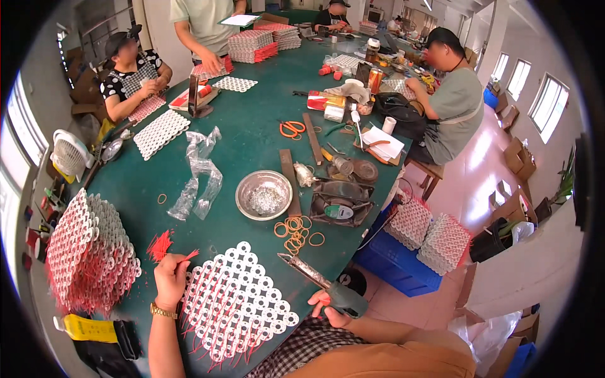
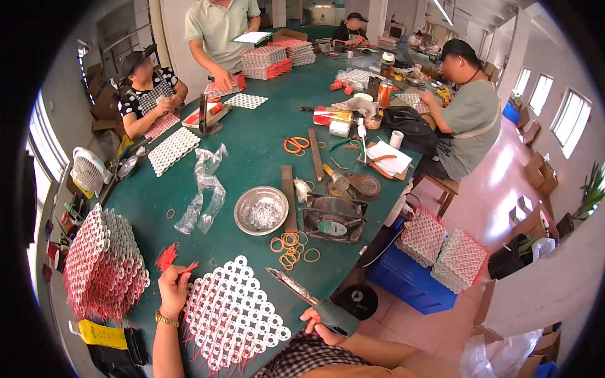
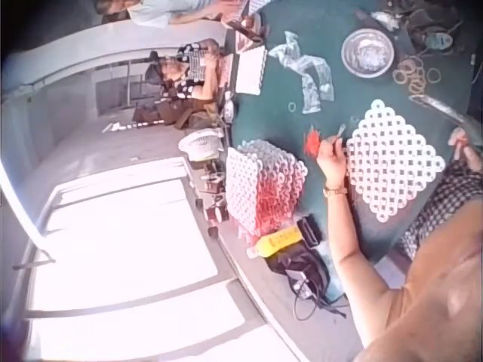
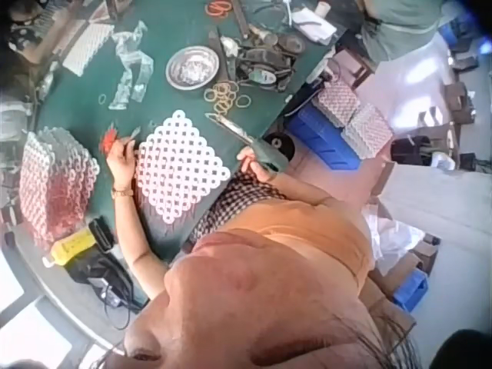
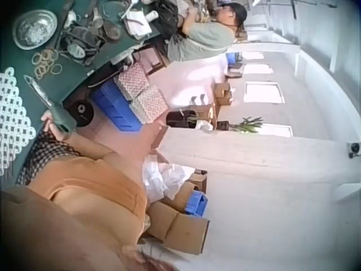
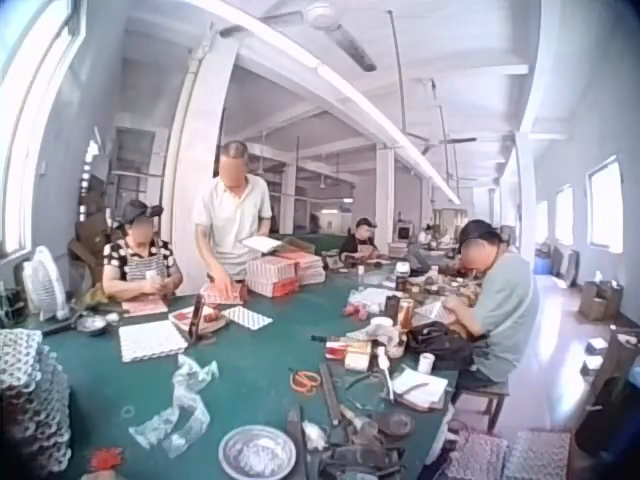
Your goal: The person inserts wires into a sheet of circular circuit boards and solders them using a soldering iron.
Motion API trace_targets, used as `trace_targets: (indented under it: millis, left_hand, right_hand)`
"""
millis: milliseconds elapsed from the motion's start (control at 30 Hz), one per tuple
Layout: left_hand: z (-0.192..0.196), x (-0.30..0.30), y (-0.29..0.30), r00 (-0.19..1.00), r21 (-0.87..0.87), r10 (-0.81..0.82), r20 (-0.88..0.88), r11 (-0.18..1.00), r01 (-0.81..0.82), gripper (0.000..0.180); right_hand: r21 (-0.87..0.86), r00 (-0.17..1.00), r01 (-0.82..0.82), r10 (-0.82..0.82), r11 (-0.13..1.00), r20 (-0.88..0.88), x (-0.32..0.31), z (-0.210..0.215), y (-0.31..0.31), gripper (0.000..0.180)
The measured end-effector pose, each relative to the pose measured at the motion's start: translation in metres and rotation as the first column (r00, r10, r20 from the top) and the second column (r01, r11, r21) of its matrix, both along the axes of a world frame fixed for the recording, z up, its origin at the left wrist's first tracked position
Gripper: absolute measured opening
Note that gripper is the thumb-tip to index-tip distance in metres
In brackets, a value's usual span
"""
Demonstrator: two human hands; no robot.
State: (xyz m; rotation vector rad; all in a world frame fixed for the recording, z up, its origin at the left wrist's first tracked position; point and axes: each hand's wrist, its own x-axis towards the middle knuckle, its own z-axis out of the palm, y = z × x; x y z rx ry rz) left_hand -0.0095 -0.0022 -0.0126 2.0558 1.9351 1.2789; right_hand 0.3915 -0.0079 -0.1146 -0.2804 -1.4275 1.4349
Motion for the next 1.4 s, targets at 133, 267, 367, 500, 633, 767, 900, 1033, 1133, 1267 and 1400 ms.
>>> trace_targets:
  millis: [133,267,367,500,633,767,900,1033,1133,1267,1400]
  left_hand:
    - [0.0034,0.0031,0.0014,0.999,0.047,-0.015,-0.034,0.999,0.017,0.012]
    - [0.0032,0.0025,0.0009,1.000,0.014,-0.005,-0.018,1.000,0.005,0.012]
    - [0.0043,0.0031,0.0019,1.000,0.025,-0.008,-0.024,1.000,0.008,0.012]
    - [0.0055,0.0043,0.0010,1.000,0.023,0.000,-0.015,1.000,0.000,0.012]
    - [0.0043,0.0037,0.0006,1.000,0.051,-0.005,-0.022,0.999,0.006,0.012]
    - [0.0047,0.0045,0.0004,1.000,0.053,-0.003,-0.018,0.999,0.004,0.012]
    - [0.0039,0.0043,0.0003,1.000,0.066,-0.018,-0.018,0.998,0.019,0.012]
    - [0.0036,0.0042,-0.0003,1.000,0.064,-0.012,-0.017,0.998,0.013,0.012]
    - [0.0037,0.0046,0.0002,1.000,0.056,-0.018,-0.003,0.998,0.018,0.012]
    - [0.0030,0.0035,0.0007,1.000,0.061,-0.029,-0.011,0.998,0.030,0.011]
    - [0.0064,0.0057,0.0007,0.999,0.060,-0.029,-0.046,0.998,0.032,0.011]
  right_hand:
    - [-0.033,0.999,-0.034,0.034,0.999,-0.003,0.0041,-0.0056,-0.0005,0.035]
    - [-0.056,0.998,-0.054,0.052,0.997,-0.043,0.0026,-0.0049,-0.0009,0.035]
    - [-0.065,0.998,-0.052,0.055,0.997,0.039,0.0063,-0.0082,-0.0006,0.035]
    - [-0.041,0.998,-0.051,0.052,0.998,0.046,0.0047,-0.0020,0.0021,0.035]
    - [-0.006,0.999,-0.042,0.042,0.999,-0.009,0.0035,-0.0083,0.0009,0.036]
    - [-0.027,0.999,-0.035,0.034,0.999,-0.017,0.0023,-0.0045,-0.0002,0.037]
    - [-0.020,0.999,-0.032,0.031,0.999,-0.024,0.0021,-0.0076,-0.0002,0.036]
    - [-0.035,0.999,-0.031,0.031,0.999,0.015,0.0043,-0.0063,0.0004,0.034]
    - [-0.049,0.999,-0.036,0.037,0.998,0.012,0.0031,-0.0021,0.0008,0.033]
    - [-0.033,1.000,-0.019,0.019,0.999,0.008,0.0024,-0.0007,0.0010,0.032]
    - [-0.035,1.000,-0.017,0.017,0.999,-0.004,0.0031,-0.0067,0.0007,0.033]
